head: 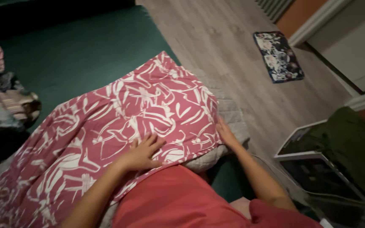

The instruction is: The person folds a single patterned cloth on a green padded surface. They smooth and align the fabric, then fold it into a compact rectangle, finishing with a final press.

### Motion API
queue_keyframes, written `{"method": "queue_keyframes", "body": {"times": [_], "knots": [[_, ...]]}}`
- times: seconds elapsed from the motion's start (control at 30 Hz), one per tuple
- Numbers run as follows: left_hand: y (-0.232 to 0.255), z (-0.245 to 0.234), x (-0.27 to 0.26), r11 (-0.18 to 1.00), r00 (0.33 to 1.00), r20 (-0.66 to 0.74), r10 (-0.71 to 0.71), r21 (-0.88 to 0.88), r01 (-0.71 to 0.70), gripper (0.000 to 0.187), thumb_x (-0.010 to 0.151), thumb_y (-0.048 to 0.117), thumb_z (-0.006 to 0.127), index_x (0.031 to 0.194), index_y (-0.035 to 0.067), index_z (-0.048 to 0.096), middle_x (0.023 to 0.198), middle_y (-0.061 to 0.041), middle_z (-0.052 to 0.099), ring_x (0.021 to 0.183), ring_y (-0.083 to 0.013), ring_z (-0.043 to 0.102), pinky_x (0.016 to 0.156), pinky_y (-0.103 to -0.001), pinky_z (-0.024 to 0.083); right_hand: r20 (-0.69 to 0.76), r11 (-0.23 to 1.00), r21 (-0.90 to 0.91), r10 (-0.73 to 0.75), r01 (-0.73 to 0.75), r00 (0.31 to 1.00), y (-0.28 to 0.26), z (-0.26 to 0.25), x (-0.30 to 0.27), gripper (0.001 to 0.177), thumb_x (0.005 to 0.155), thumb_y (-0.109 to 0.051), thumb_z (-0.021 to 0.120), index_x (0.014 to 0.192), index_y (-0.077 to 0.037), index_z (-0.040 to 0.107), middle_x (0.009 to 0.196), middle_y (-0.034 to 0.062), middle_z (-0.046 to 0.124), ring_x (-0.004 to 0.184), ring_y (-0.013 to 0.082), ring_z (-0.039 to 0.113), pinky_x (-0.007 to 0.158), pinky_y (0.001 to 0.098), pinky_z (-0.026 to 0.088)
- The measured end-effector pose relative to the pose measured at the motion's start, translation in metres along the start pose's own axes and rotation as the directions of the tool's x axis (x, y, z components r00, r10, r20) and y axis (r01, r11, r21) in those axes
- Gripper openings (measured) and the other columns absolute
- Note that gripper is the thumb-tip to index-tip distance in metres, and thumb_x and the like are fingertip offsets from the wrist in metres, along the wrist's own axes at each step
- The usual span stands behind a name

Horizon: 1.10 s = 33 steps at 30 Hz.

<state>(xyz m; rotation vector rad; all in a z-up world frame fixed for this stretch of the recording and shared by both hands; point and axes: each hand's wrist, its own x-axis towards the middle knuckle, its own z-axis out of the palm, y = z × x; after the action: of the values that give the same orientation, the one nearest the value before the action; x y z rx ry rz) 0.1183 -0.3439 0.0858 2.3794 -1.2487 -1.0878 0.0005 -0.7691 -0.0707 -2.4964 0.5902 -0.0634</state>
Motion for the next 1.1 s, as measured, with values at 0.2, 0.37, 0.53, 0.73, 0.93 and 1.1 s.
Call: {"method": "queue_keyframes", "body": {"times": [0.2,0.37,0.53,0.73,0.93,1.1], "knots": [[0.060,-0.006,0.053,0.933,0.940,0.036,0.339,0.118,-0.341,0.079,0.089,0.065,0.058,0.157,0.031,0.038,0.170,-0.016,0.003,0.158,-0.0345,-0.007,0.125,-0.059,0.002,0.070,0.567,0.719,0.517,-0.402,0.853,0.066,-0.005,0.003,0.062,0.116,-0.046,0.058,0.124,0.015,0.062,0.110,0.0495,0.056,0.109,0.0709,0.048,0.089,0.0754,0.034],[0.096,0.005,0.075,0.855,0.877,0.232,0.420,0.224,-0.468,0.060,0.094,0.061,0.057,0.143,0.026,0.059,0.176,-0.011,0.006,0.163,-0.0332,-0.005,0.121,-0.068,0.001,-0.012,0.933,0.230,0.288,-0.278,0.957,0.040,-0.007,0.020,0.052,0.111,-0.048,0.057,0.114,0.002,0.070,0.104,0.0306,0.068,0.100,0.0493,0.063,0.084,0.0584,0.047],[0.096,0.016,0.078,0.819,0.817,0.305,0.489,0.164,-0.550,0.058,0.095,0.062,0.047,0.146,0.034,0.056,0.173,-0.005,0.010,0.161,-0.0325,-0.004,0.119,-0.071,-0.006,-0.472,0.889,0.087,0.434,-0.449,0.767,0.060,-0.062,0.009,0.045,0.106,-0.049,0.060,0.106,-0.006,0.075,0.100,0.0195,0.075,0.094,0.0382,0.072,0.081,0.0495,0.055],[0.099,0.012,0.078,0.807,0.778,0.373,0.506,0.115,-0.580,0.067,0.096,0.062,0.041,0.158,0.040,0.030,0.173,0.002,0.014,0.159,-0.0352,-0.007,0.115,-0.074,-0.014,-0.342,0.909,-0.069,0.365,-0.410,0.866,0.038,0.008,-0.010,0.038,0.099,-0.043,0.053,0.111,-0.015,0.075,0.102,0.0202,0.075,0.093,0.0434,0.071,0.080,0.0550,0.054],[0.085,0.023,0.089,0.852,0.791,0.333,0.513,-0.083,-0.518,0.069,0.099,0.057,0.039,0.162,0.037,0.021,0.170,-0.003,0.025,0.158,-0.0359,-0.002,0.118,-0.070,-0.011,-0.221,0.941,-0.041,0.318,-0.335,0.922,-0.001,-0.017,0.012,0.044,0.101,-0.042,0.058,0.117,-0.003,0.072,0.113,0.0271,0.070,0.107,0.0450,0.066,0.090,0.0540,0.051],[0.059,0.025,0.121,0.860,0.893,-0.176,0.413,-0.246,-0.446,0.056,0.106,0.052,0.046,0.154,0.023,0.043,0.156,-0.013,0.049,0.147,-0.0344,0.041,0.124,-0.055,0.036,-0.425,0.995,0.051,-0.054,0.083,0.904,-0.102,-0.015,0.002,0.042,0.096,-0.027,0.056,0.134,-0.010,0.063,0.134,0.0165,0.065,0.125,0.0369,0.061,0.109,0.0475,0.048]]}}
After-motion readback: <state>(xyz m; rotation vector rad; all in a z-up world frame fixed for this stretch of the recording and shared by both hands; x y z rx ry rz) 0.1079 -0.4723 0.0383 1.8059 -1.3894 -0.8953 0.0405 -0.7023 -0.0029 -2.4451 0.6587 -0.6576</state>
